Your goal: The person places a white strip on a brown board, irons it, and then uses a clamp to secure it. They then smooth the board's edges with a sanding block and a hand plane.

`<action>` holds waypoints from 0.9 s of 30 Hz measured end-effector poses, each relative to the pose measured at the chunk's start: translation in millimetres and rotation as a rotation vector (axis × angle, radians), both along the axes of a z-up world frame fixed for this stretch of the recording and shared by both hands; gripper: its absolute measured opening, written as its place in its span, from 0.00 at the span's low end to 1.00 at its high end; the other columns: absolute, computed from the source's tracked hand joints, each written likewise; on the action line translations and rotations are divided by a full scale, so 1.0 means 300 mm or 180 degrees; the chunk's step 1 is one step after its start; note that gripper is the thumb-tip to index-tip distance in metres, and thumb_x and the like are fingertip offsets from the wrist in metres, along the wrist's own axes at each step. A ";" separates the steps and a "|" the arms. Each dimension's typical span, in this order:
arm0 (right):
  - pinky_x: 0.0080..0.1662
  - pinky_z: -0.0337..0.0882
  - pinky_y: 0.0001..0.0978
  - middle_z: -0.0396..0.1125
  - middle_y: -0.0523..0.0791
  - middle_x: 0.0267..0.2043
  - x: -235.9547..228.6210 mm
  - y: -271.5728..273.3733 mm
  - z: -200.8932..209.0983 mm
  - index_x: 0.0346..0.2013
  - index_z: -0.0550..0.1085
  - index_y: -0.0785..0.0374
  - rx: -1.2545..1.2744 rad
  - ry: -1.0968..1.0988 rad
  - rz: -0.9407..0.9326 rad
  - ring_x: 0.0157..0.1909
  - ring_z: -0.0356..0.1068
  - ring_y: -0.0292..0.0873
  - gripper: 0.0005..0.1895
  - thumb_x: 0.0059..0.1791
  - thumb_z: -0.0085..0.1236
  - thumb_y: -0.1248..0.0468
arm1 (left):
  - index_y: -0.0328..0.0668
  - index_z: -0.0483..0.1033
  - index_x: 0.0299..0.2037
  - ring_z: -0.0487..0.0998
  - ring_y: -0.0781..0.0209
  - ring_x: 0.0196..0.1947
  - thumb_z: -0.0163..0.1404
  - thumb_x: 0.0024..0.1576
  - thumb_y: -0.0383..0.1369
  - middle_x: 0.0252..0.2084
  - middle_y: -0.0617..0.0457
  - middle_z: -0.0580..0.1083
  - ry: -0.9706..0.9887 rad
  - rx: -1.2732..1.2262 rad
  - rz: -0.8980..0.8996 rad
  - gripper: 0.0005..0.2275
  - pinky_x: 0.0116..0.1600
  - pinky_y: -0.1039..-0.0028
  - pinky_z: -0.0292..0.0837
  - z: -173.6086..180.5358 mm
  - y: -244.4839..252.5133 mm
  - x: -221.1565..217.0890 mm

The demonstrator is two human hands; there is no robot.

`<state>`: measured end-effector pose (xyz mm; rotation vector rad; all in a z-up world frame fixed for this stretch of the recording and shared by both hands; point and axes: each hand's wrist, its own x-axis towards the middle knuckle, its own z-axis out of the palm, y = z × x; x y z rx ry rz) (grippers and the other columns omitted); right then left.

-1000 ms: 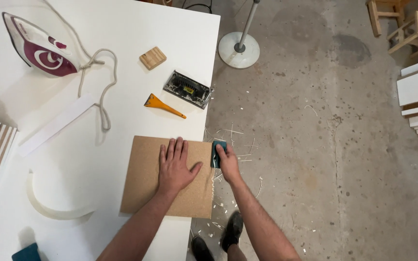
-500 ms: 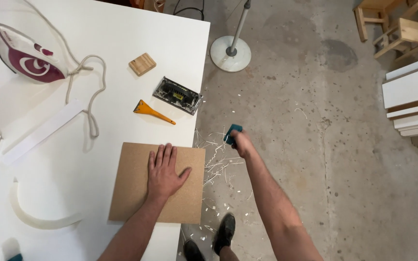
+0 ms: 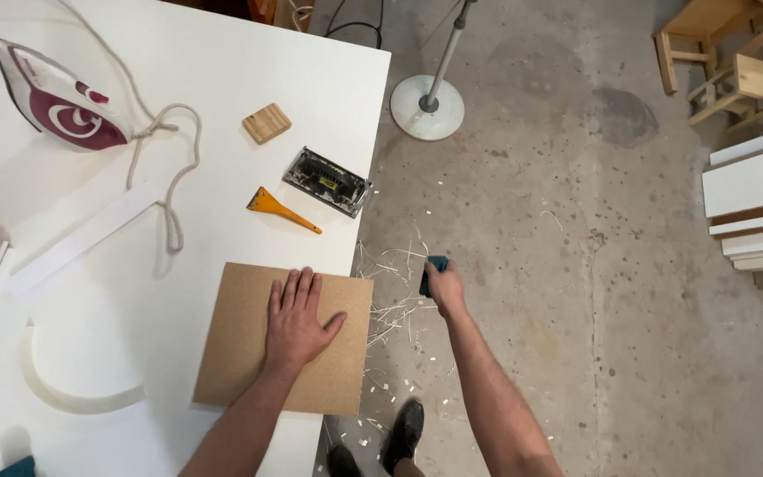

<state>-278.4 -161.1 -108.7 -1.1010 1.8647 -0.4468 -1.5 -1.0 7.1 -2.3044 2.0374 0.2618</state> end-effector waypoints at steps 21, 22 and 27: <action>0.57 0.74 0.45 0.71 0.45 0.55 0.533 -0.029 0.244 0.62 0.70 0.47 -0.1210 0.0050 0.2815 0.57 0.72 0.53 0.27 0.48 0.62 0.53 | 0.50 0.58 0.71 0.49 0.53 0.77 0.42 0.56 0.66 0.77 0.52 0.53 0.0051 -0.0435 0.0030 0.39 0.79 0.51 0.36 -0.030 0.014 -0.012; 0.57 0.74 0.45 0.71 0.45 0.55 0.576 -0.041 0.223 0.62 0.70 0.47 -0.1221 0.0033 0.2845 0.57 0.72 0.53 0.27 0.48 0.62 0.53 | 0.50 0.58 0.71 0.49 0.53 0.77 0.42 0.56 0.66 0.77 0.52 0.53 0.0035 -0.0438 0.0062 0.39 0.79 0.51 0.36 -0.031 0.013 -0.011; 0.52 0.70 0.42 0.71 0.42 0.40 0.740 -0.114 0.267 0.46 0.75 0.52 -0.2959 0.0471 0.2551 0.49 0.71 0.47 0.18 0.51 0.57 0.45 | 0.49 0.62 0.69 0.52 0.52 0.76 0.43 0.54 0.66 0.75 0.51 0.56 0.0172 -0.0661 0.0040 0.39 0.79 0.49 0.39 -0.053 0.013 -0.010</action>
